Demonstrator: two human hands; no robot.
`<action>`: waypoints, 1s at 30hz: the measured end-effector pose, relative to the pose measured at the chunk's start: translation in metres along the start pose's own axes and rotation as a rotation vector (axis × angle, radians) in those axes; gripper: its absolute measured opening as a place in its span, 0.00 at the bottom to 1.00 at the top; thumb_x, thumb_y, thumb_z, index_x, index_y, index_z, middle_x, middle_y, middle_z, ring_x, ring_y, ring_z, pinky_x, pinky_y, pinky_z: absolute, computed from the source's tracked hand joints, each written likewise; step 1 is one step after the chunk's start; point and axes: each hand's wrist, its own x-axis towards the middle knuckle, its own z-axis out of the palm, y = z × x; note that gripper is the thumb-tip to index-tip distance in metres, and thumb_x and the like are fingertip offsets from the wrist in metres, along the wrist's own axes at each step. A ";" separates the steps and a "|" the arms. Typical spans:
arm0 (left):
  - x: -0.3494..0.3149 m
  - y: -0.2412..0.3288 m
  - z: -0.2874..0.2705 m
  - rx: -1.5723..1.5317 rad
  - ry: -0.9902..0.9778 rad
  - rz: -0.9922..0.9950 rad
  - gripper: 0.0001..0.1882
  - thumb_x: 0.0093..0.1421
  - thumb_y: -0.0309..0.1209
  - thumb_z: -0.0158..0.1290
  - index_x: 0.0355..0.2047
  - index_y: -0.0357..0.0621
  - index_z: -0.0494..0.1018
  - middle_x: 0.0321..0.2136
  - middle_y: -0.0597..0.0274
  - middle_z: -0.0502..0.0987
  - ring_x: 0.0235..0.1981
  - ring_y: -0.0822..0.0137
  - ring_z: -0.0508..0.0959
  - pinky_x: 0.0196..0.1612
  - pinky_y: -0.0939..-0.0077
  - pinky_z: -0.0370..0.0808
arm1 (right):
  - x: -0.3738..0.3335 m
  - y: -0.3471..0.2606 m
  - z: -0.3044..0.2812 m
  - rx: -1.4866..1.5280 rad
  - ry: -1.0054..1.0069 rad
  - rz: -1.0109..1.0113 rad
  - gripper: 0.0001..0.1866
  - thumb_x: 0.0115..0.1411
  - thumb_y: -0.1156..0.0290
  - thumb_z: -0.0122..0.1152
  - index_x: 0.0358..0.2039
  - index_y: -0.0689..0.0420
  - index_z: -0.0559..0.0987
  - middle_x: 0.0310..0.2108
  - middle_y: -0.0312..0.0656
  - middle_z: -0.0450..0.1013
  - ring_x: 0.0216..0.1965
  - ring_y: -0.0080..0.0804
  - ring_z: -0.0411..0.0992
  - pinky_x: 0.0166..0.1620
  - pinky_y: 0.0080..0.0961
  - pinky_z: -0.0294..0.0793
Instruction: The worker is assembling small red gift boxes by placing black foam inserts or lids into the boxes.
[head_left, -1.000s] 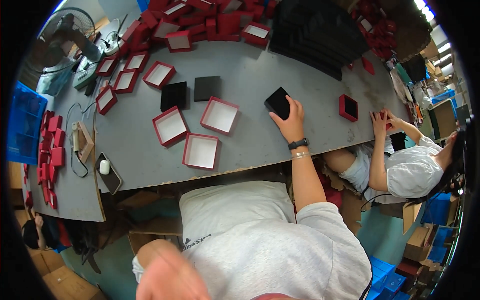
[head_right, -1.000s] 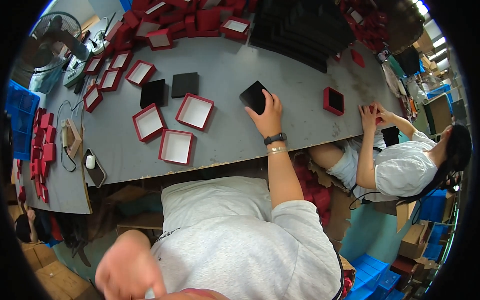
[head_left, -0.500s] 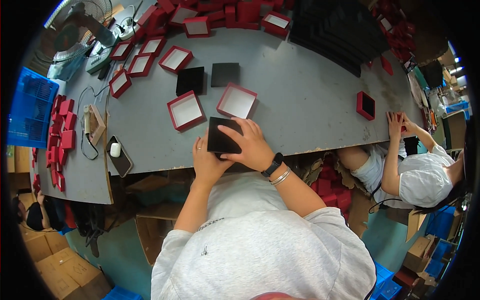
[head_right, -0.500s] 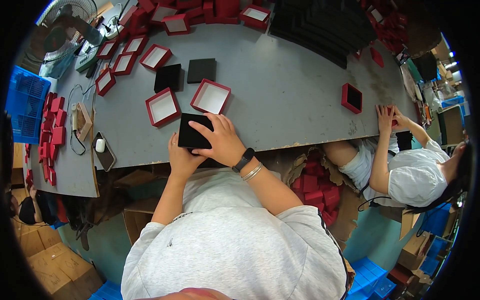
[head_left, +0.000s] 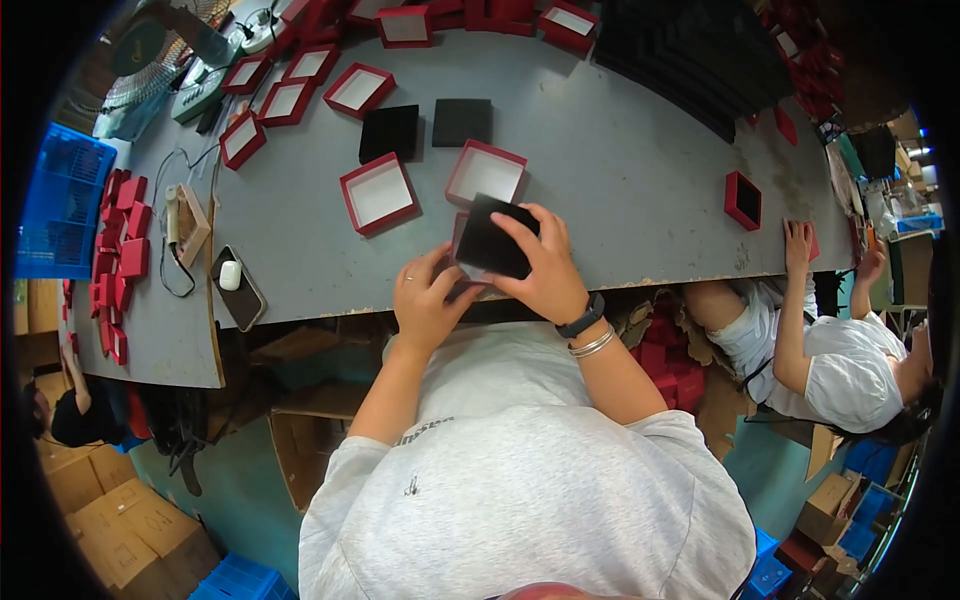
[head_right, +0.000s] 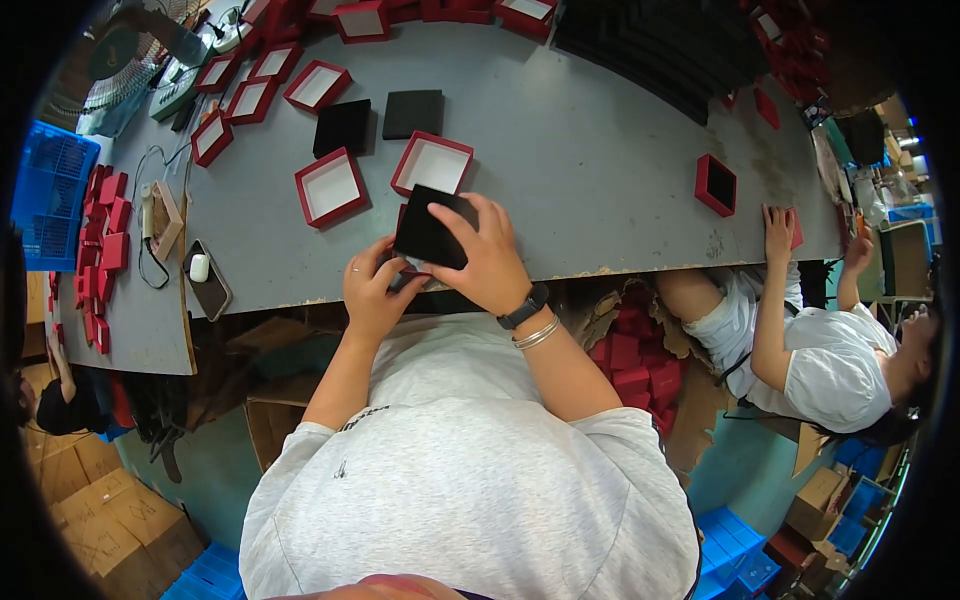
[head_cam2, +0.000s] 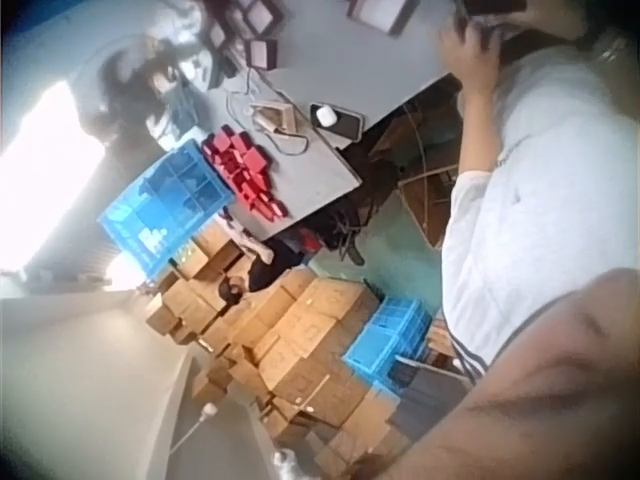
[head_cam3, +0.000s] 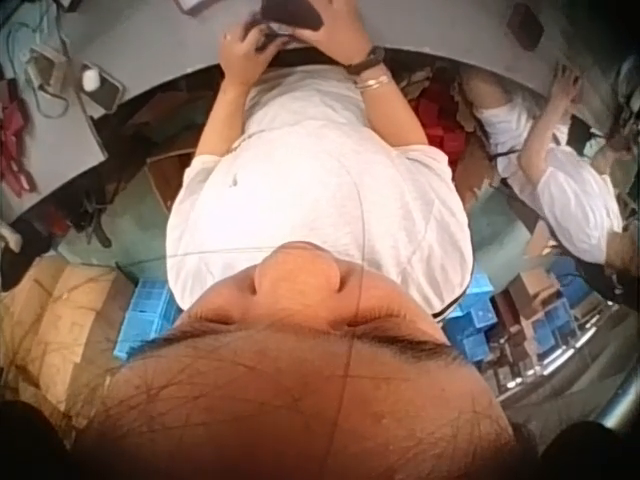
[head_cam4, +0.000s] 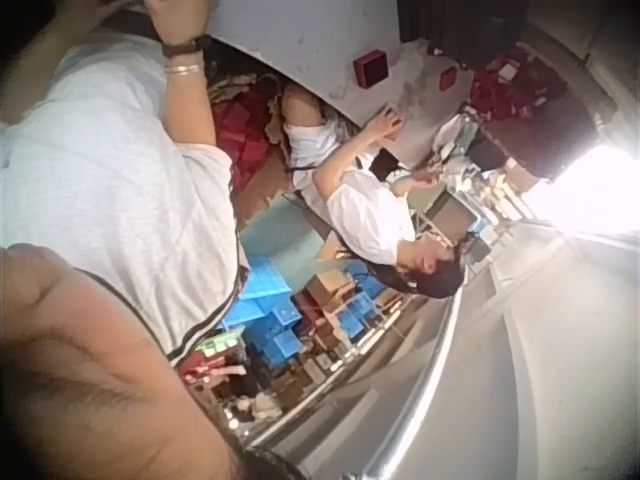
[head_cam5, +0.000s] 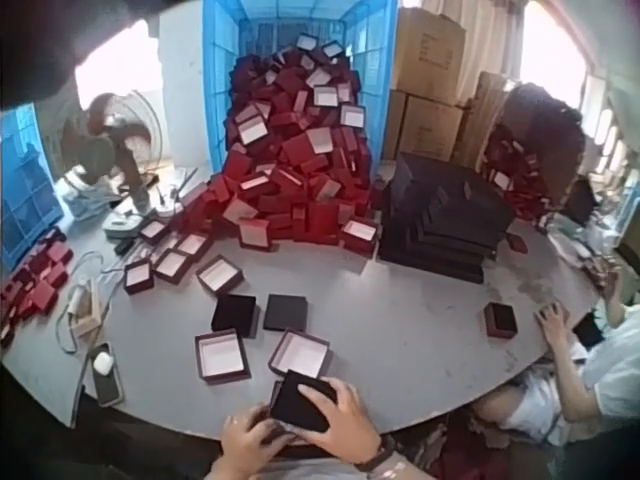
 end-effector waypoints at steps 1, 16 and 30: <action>-0.001 0.000 0.001 -0.006 0.042 0.026 0.15 0.48 0.36 0.70 0.34 0.46 0.79 0.50 0.59 0.79 0.45 0.57 0.80 0.50 0.60 0.75 | -0.001 0.000 0.002 0.006 -0.078 -0.072 0.41 0.45 0.61 0.79 0.61 0.42 0.72 0.61 0.52 0.61 0.62 0.55 0.60 0.63 0.47 0.64; -0.009 -0.007 -0.001 -0.081 0.088 0.127 0.12 0.50 0.29 0.68 0.35 0.46 0.79 0.45 0.56 0.82 0.36 0.56 0.83 0.36 0.68 0.80 | 0.006 0.014 0.012 0.139 -0.282 -0.149 0.41 0.45 0.61 0.79 0.62 0.40 0.72 0.65 0.48 0.58 0.66 0.55 0.57 0.66 0.47 0.61; -0.011 -0.011 0.006 -0.130 0.191 0.141 0.32 0.48 0.30 0.71 0.54 0.47 0.72 0.48 0.51 0.81 0.38 0.54 0.83 0.38 0.67 0.80 | 0.000 0.019 0.003 0.555 -0.299 0.013 0.40 0.60 0.66 0.66 0.70 0.53 0.58 0.70 0.48 0.50 0.73 0.45 0.48 0.72 0.38 0.46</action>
